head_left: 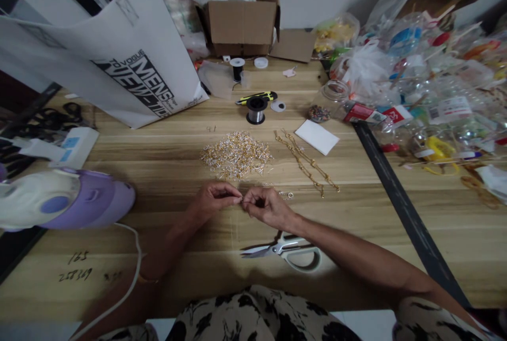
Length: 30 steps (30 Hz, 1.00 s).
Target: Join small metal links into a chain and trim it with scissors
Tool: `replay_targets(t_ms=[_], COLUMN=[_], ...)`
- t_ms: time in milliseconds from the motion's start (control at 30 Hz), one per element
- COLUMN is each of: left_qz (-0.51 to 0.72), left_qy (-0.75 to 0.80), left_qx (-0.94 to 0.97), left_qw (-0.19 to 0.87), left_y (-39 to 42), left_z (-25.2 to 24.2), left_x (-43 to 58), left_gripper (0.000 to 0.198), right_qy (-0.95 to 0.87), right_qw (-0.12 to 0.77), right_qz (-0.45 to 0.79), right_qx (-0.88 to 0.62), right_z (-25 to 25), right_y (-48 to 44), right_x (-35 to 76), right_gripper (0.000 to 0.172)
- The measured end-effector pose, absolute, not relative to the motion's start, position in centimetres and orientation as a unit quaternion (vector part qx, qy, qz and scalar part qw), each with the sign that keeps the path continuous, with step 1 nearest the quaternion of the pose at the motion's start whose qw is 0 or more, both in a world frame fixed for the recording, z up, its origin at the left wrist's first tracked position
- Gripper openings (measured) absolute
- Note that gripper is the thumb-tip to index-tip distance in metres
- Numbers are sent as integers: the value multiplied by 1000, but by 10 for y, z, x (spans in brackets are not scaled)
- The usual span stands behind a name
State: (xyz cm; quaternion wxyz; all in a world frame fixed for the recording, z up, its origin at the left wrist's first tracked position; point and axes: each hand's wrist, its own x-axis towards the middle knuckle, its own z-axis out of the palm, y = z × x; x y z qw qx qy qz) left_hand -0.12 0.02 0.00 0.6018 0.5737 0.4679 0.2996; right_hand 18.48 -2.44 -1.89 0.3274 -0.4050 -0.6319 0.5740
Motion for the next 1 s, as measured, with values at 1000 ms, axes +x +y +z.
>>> replay_targets(t_ms=[1000], left_qz=[273], left_qy=[461], left_qx=[592], left_qw=[602], left_y=[-2], left_z=[-4], left_x=[-2], left_gripper=[10], right_qy=[-632], right_qw=[341], right_qz=[556], right_qx=[-418], right_z=[-21], right_y=[-24], right_x=[185], right_gripper=[12])
